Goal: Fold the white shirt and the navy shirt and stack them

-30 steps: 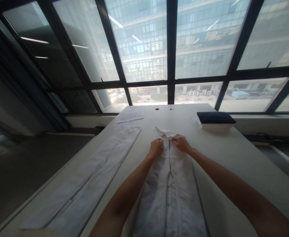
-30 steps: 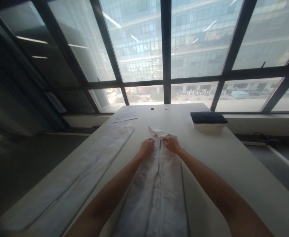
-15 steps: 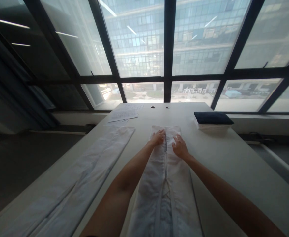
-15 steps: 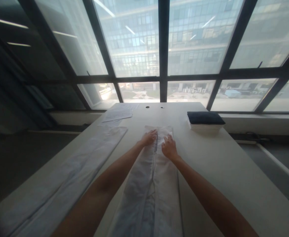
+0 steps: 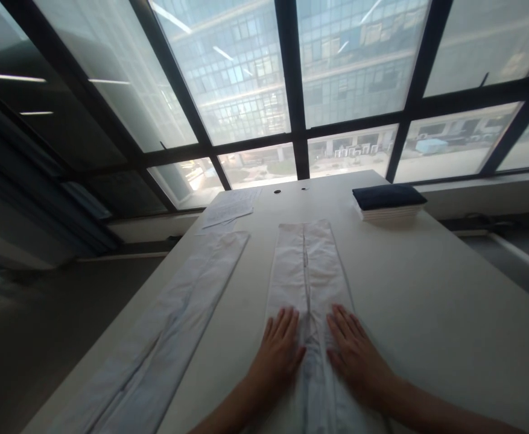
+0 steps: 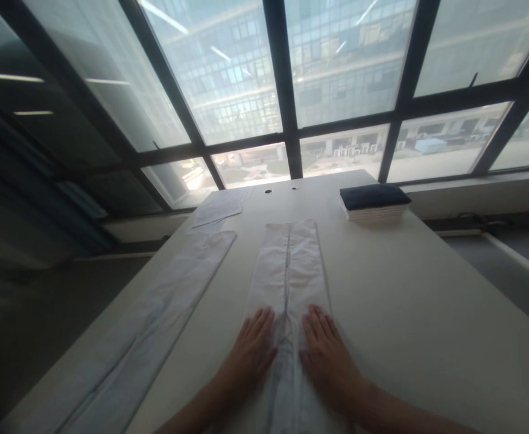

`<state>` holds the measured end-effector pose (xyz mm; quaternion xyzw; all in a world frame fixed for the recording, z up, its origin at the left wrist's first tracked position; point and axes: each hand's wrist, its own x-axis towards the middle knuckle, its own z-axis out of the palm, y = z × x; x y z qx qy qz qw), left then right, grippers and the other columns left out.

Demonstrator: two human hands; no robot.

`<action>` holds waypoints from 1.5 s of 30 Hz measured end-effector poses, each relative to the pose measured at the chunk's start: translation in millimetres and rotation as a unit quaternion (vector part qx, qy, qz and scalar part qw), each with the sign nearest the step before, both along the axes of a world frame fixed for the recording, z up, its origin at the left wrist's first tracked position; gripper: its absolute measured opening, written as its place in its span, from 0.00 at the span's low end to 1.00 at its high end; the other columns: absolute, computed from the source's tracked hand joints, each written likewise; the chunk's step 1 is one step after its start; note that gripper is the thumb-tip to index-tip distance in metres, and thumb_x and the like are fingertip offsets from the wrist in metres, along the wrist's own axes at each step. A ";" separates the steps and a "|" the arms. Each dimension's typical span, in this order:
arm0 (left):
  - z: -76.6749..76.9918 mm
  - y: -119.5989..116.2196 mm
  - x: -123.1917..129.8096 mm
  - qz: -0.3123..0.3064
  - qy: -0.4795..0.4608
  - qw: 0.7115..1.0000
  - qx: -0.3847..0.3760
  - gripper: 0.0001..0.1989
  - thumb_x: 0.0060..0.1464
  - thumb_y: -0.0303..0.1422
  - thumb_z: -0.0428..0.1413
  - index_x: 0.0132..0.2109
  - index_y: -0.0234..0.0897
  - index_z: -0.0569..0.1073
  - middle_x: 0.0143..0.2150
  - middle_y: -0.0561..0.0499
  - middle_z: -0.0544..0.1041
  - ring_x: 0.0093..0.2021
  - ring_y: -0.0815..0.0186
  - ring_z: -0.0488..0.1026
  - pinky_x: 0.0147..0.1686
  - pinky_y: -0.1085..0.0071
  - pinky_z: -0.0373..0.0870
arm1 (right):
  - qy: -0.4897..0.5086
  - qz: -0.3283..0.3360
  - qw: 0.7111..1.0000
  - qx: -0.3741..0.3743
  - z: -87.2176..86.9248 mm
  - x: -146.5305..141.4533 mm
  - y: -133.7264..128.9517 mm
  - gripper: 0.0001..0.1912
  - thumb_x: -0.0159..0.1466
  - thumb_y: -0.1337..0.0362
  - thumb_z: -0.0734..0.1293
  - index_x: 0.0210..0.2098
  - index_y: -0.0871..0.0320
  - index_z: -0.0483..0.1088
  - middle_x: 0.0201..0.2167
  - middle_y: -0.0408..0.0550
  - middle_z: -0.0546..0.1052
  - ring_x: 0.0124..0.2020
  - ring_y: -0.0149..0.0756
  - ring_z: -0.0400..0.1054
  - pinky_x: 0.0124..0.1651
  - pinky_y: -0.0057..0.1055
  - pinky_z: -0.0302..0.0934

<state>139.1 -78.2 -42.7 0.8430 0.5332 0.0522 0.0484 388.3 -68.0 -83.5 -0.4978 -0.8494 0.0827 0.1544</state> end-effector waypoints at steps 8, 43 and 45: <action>-8.3 -10.4 -2.0 0.005 0.028 0.998 0.053 0.34 0.70 0.47 0.42 0.75 0.36 0.48 0.76 0.43 0.46 0.75 0.53 0.40 0.71 0.49 0.48 | -0.026 -0.007 1.000 0.002 10.1 -4.5 -3.5 0.35 0.70 0.57 0.58 0.72 0.66 0.52 0.74 0.60 0.45 0.75 0.49 0.32 0.74 0.49 0.35; -14.8 4.2 -260.4 0.268 0.053 0.960 0.057 0.28 0.70 0.43 0.37 0.72 0.46 0.58 0.74 0.48 0.56 0.73 0.50 0.52 0.67 0.46 0.52 | -0.043 0.020 0.999 -0.016 22.5 4.6 138.2 0.31 0.73 0.54 0.52 0.72 0.58 0.54 0.74 0.58 0.47 0.75 0.45 0.38 0.72 0.46 0.33; -14.8 3.4 -269.0 0.285 0.061 0.955 0.061 0.28 0.70 0.43 0.37 0.71 0.45 0.60 0.73 0.46 0.57 0.72 0.48 0.54 0.66 0.45 0.53 | -0.044 0.015 0.999 -0.016 21.5 4.8 134.1 0.31 0.73 0.54 0.52 0.72 0.58 0.54 0.74 0.59 0.47 0.75 0.46 0.38 0.72 0.47 0.33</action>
